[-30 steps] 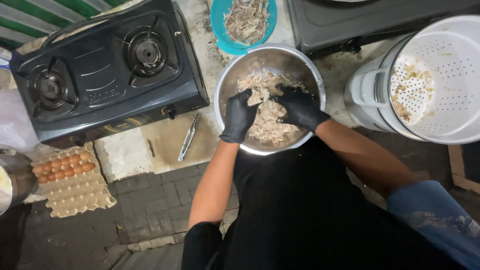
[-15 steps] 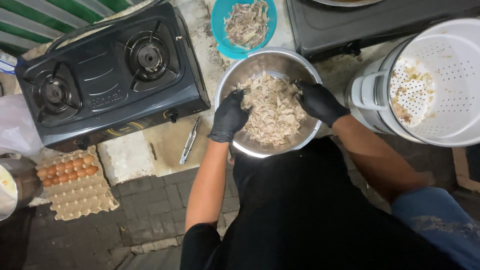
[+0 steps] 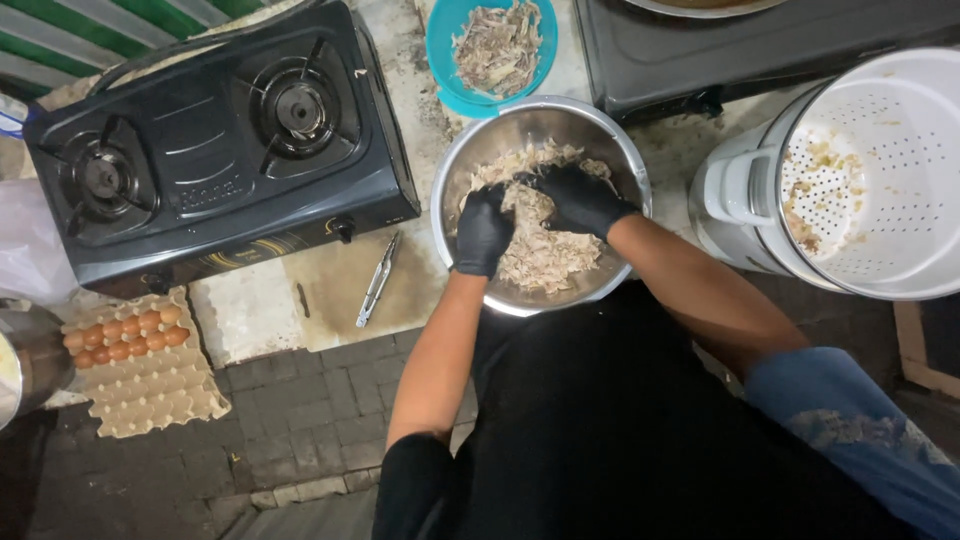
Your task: Shredding and mixing cooked meat by hand in a large bowl for food preparation.
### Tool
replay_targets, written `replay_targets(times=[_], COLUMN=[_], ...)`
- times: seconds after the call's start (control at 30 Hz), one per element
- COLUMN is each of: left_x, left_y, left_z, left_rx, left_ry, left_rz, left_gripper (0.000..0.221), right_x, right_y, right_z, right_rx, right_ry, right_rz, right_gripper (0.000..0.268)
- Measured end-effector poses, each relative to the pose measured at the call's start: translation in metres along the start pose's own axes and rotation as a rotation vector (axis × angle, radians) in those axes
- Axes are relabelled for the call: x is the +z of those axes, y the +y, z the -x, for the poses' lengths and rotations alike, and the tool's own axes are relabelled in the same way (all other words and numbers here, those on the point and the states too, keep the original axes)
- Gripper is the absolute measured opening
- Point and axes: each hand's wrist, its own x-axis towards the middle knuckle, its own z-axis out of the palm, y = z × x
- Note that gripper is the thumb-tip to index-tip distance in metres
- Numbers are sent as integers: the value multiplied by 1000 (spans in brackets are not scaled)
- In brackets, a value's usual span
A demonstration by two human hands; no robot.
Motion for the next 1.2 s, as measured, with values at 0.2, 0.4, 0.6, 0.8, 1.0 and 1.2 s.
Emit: replay_targets(times=[0.2, 0.4, 0.6, 0.8, 1.0, 1.2], left_x=[-68, -88, -117, -43, 35, -92], left_y=[31, 31, 66, 68, 35, 63], left_z=[18, 28, 45, 41, 25, 27], left_rx=[-16, -293, 23, 137, 98, -49], left_ry=[201, -56, 1, -107, -31, 81], left_rz=[103, 264, -244, -165, -156, 13], left_gripper=[20, 48, 52, 60, 27, 27], right_x=[-10, -53, -61, -48, -77, -59], right_y=[1, 8, 11, -2, -28, -10], right_z=[8, 40, 55, 50, 63, 70], right_rx=[28, 71, 256, 267, 294, 245], right_ry=[-161, -222, -145, -52, 58, 335], right_rz=[-59, -1, 168, 75, -179, -246], right_gripper=[64, 49, 37, 66, 61, 44])
